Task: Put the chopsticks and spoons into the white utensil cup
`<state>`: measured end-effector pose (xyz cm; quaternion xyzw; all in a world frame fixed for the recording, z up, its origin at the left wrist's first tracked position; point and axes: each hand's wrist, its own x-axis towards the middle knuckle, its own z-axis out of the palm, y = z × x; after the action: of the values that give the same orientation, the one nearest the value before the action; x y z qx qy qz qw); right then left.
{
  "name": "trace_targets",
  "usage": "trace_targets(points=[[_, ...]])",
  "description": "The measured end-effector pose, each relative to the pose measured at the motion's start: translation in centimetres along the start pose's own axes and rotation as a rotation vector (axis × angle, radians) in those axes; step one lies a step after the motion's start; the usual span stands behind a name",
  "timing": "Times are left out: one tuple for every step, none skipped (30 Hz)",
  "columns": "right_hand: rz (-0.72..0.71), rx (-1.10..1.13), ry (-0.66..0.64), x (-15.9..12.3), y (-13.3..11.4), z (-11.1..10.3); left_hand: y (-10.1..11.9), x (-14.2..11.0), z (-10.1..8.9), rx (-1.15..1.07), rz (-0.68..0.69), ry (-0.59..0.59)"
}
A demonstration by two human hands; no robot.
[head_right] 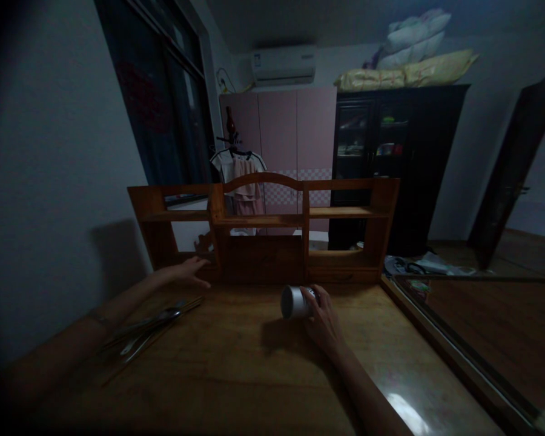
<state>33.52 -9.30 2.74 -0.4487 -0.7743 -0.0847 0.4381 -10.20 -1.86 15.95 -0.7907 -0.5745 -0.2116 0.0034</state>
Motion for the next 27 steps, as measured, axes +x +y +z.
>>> trace_targets(points=[[0.000, 0.020, 0.004, 0.0, 0.0, 0.0, 1.2, 1.0, 0.8, -0.017, 0.024, -0.007], [-0.001, 0.040, 0.013, 0.1, 0.0, 0.0, 2.6, 1.7, 1.7, -0.038, 0.054, 0.006], [-0.006, 0.062, 0.026, 0.1, 0.1, 0.0, 4.2, 2.0, 2.8, -0.061, 0.085, 0.035], [-0.012, 0.083, 0.042, 0.1, 0.1, 0.0, 6.0, 2.1, 4.0, -0.084, 0.111, 0.075], [-0.019, 0.103, 0.059, 0.1, 0.1, 0.0, 7.9, 2.0, 5.2, -0.108, 0.125, 0.122], [-0.026, 0.120, 0.077, 0.2, 0.2, 0.0, 9.7, 1.6, 6.4, -0.135, 0.132, 0.167], [-0.031, 0.134, 0.095, 0.1, 0.3, 0.0, 11.5, 1.0, 7.7, -0.163, 0.134, 0.209], [-0.031, 0.146, 0.115, 0.1, 0.3, 0.0, 13.1, 0.4, 8.9, -0.192, 0.134, 0.243], [-0.024, 0.154, 0.136, 0.1, 0.4, 0.1, 14.6, -0.3, 10.0, -0.221, 0.138, 0.270], [-0.010, 0.160, 0.159, 0.0, 0.5, 0.1, 15.8, -0.9, 11.0, -0.249, 0.145, 0.286], [0.009, 0.165, 0.182, 0.0, 0.5, 0.2, 16.7, -1.5, 12.0, -0.274, 0.151, 0.298], [0.032, 0.170, 0.205, -0.1, 0.6, 0.3, 17.5, -2.0, 12.8, -0.298, 0.159, 0.306], [0.055, 0.174, 0.230, -0.1, 0.7, 0.5, 17.9, -2.4, 13.6, -0.334, 0.166, 0.317], [0.077, 0.178, 0.256, -0.1, 0.7, 0.6, 18.3, -2.7, 14.3, -0.382, 0.180, 0.325], [0.095, 0.180, 0.283, -0.1, 0.8, 0.8, 18.4, -3.0, 14.9, -0.424, 0.194, 0.328], [0.110, 0.182, 0.306, 0.0, 0.8, 0.9, 18.5, -3.1, 15.4, -0.463, 0.203, 0.328], [0.121, 0.181, 0.327, 0.1, 0.8, 1.0, 18.5, -3.3, 15.8, -0.496, 0.205, 0.322], [0.133, 0.174, 0.349, 0.1, 0.8, 1.1, 18.4, -3.4, 16.1, -0.519, 0.199, 0.310], [0.144, 0.164, 0.369, 0.2, 0.8, 1.2, 18.4, -3.5, 16.4, -0.538, 0.190, 0.294], [0.157, 0.153, 0.382, 0.2, 0.8, 1.2, 18.3, -3.6, 16.5, -0.555, 0.181, 0.277], [0.171, 0.141, 0.391, 0.2, 0.7, 1.2, 18.3, -3.7, 16.6, -0.568, 0.178, 0.261], [0.183, 0.131, 0.393, 0.2, 0.7, 1.2, 18.2, -3.8, 16.6, -0.576, 0.182, 0.246], [0.188, 0.121, 0.394, 0.1, 0.7, 1.2, 18.2, -3.8, 16.6, -0.581, 0.193, 0.233], [0.185, 0.113, 0.391, 0.1, 0.6, 1.1, 18.2, -3.9, 16.5, -0.582, 0.205, 0.224], [0.172, 0.105, 0.389, 0.0, 0.6, 1.0, 18.3, -3.9, 16.5, -0.584, 0.217, 0.217], [0.150, 0.097, 0.385, 0.0, 0.5, 0.9, 18.3, -4.0, 16.5, -0.588, 0.230, 0.209], [0.122, 0.093, 0.372, 0.0, 0.3, 0.7, 18.4, -4.0, 16.5, -0.595, 0.246, 0.203]])
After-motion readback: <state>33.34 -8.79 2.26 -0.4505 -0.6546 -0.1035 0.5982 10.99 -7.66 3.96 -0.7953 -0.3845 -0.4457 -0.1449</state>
